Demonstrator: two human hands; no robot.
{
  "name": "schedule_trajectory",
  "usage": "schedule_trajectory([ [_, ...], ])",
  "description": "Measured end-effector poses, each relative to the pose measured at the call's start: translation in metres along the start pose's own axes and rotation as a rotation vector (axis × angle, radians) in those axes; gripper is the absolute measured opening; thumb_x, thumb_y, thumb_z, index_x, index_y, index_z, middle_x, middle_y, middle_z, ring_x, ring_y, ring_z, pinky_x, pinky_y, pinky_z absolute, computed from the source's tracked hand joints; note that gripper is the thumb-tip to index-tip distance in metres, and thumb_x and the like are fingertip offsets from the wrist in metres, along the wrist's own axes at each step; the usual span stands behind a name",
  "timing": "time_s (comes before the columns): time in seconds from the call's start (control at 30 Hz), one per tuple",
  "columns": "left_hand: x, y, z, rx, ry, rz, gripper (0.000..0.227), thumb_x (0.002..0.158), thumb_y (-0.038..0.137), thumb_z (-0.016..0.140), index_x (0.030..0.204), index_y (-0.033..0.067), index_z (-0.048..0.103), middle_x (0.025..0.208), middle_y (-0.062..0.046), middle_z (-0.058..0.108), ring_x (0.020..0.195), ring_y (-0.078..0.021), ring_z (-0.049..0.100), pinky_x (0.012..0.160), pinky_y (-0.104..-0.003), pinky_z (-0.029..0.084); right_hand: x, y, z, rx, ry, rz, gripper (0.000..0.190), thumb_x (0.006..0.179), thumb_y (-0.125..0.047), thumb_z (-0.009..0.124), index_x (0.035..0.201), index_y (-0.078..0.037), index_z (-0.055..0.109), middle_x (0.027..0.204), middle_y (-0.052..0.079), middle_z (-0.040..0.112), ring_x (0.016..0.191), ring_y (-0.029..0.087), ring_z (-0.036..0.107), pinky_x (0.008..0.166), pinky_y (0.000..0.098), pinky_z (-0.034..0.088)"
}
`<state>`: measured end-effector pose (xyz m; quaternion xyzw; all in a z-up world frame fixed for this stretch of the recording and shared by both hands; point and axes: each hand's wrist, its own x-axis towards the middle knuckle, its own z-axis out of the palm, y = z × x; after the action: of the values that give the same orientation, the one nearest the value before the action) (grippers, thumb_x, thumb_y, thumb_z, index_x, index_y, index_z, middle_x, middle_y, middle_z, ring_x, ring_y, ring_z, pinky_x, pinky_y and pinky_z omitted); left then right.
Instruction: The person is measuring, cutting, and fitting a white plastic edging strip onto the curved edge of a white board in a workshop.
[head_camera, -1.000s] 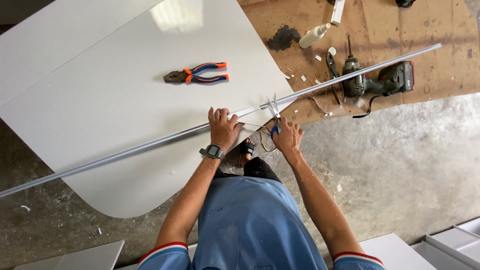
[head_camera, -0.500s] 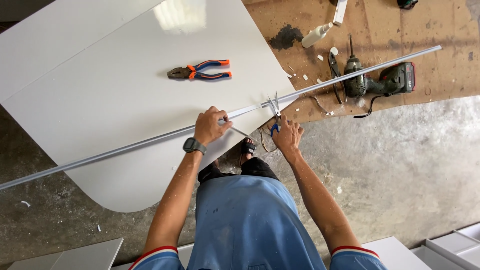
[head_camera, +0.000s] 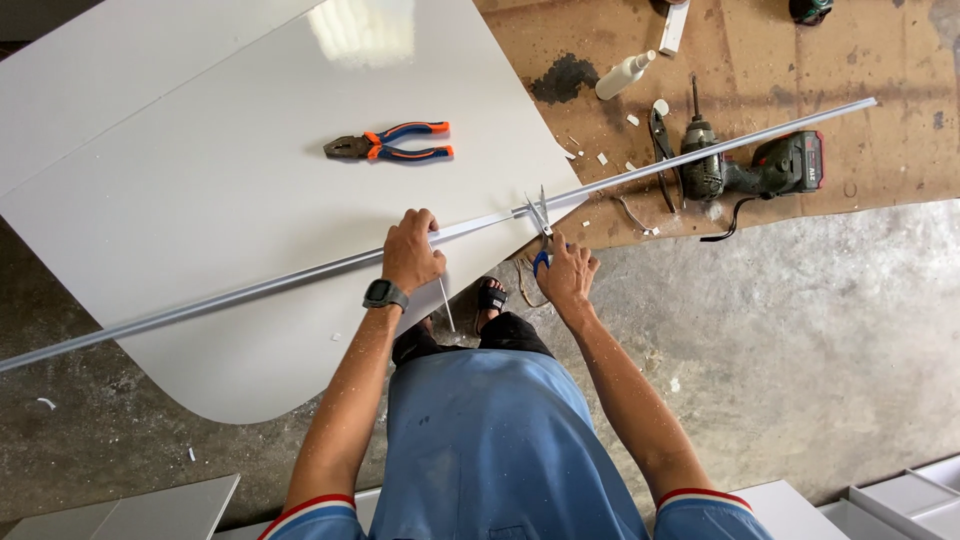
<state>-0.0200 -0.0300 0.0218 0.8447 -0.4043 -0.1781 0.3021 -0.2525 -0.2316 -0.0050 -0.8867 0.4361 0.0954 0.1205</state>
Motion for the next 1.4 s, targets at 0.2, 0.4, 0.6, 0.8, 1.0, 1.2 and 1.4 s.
schedule_trajectory([
  [0.2, 0.001, -0.033, 0.015, -0.105, -0.099, 0.007, 0.037, 0.071, -0.003, 0.058, 0.106, 0.0089, 0.06, 0.095, -0.009, 0.058, 0.081, -0.0229, 0.06, 0.072, -0.033, 0.055, 0.002, -0.004, -0.014, 0.017, -0.029, -0.001, 0.065, 0.09, -0.049, 0.068, 0.142, -0.014, 0.051, 0.118, 0.021, 0.067, 0.118, 0.041, 0.056, 0.1, 0.0611, 0.037],
  [0.4, -0.007, -0.016, -0.006, 0.021, -0.066, 0.099, 0.045, 0.068, -0.009, 0.058, 0.107, 0.0128, 0.07, 0.105, -0.006, 0.061, 0.097, -0.026, 0.06, 0.088, -0.038, 0.054, 0.003, 0.002, -0.014, 0.054, -0.047, -0.01, 0.067, 0.09, -0.052, 0.068, 0.142, -0.013, 0.051, 0.118, 0.021, 0.067, 0.119, 0.041, 0.056, 0.1, 0.061, 0.036],
  [0.6, -0.01, -0.018, -0.013, 0.086, -0.049, 0.106, 0.043, 0.077, -0.009, 0.066, 0.108, 0.0192, 0.075, 0.103, -0.003, 0.062, 0.102, -0.0232, 0.058, 0.097, -0.043, 0.047, 0.003, -0.006, -0.033, 0.077, -0.1, 0.009, 0.07, 0.088, -0.055, 0.068, 0.143, -0.013, 0.05, 0.12, 0.022, 0.065, 0.121, 0.042, 0.054, 0.102, 0.0618, 0.034],
  [0.8, -0.014, -0.037, -0.007, -0.024, 0.012, 0.07, 0.027, 0.084, -0.007, 0.065, 0.102, 0.012, 0.071, 0.096, -0.003, 0.061, 0.096, -0.0229, 0.057, 0.092, -0.038, 0.047, -0.016, -0.044, -0.089, 0.251, -0.317, -0.022, 0.069, 0.086, -0.056, 0.07, 0.137, -0.012, 0.056, 0.104, 0.016, 0.069, 0.101, 0.032, 0.064, 0.088, 0.0491, 0.047],
  [1.0, -0.015, -0.037, -0.004, 0.09, 0.002, 0.153, 0.041, 0.086, -0.011, 0.058, 0.11, 0.018, 0.075, 0.096, -0.001, 0.06, 0.089, -0.0211, 0.054, 0.084, -0.037, 0.044, -0.043, -0.064, -0.067, 0.908, -0.95, -0.162, 0.055, 0.097, -0.05, 0.062, 0.129, -0.005, 0.069, 0.079, 0.005, 0.067, 0.074, 0.015, 0.062, 0.068, 0.031, 0.047],
  [1.2, -0.015, -0.034, -0.016, 0.058, -0.038, 0.165, 0.039, 0.076, -0.009, 0.061, 0.095, 0.0202, 0.077, 0.097, -0.002, 0.056, 0.093, -0.0222, 0.052, 0.083, -0.039, 0.041, -0.044, -0.071, -0.044, 0.758, -0.526, -0.283, 0.054, 0.093, -0.042, 0.073, 0.13, -0.005, 0.065, 0.086, 0.001, 0.066, 0.075, 0.01, 0.06, 0.064, 0.0264, 0.048],
  [1.4, -0.016, -0.039, -0.018, 0.088, -0.041, 0.181, 0.016, 0.078, 0.003, 0.065, 0.083, 0.0161, 0.074, 0.098, -0.005, 0.054, 0.094, -0.023, 0.052, 0.086, -0.039, 0.042, -0.016, -0.091, -0.105, 0.438, -0.54, -0.127, 0.055, 0.086, -0.041, 0.077, 0.132, -0.013, 0.066, 0.076, 0.004, 0.067, 0.066, 0.014, 0.061, 0.058, 0.0318, 0.049],
])
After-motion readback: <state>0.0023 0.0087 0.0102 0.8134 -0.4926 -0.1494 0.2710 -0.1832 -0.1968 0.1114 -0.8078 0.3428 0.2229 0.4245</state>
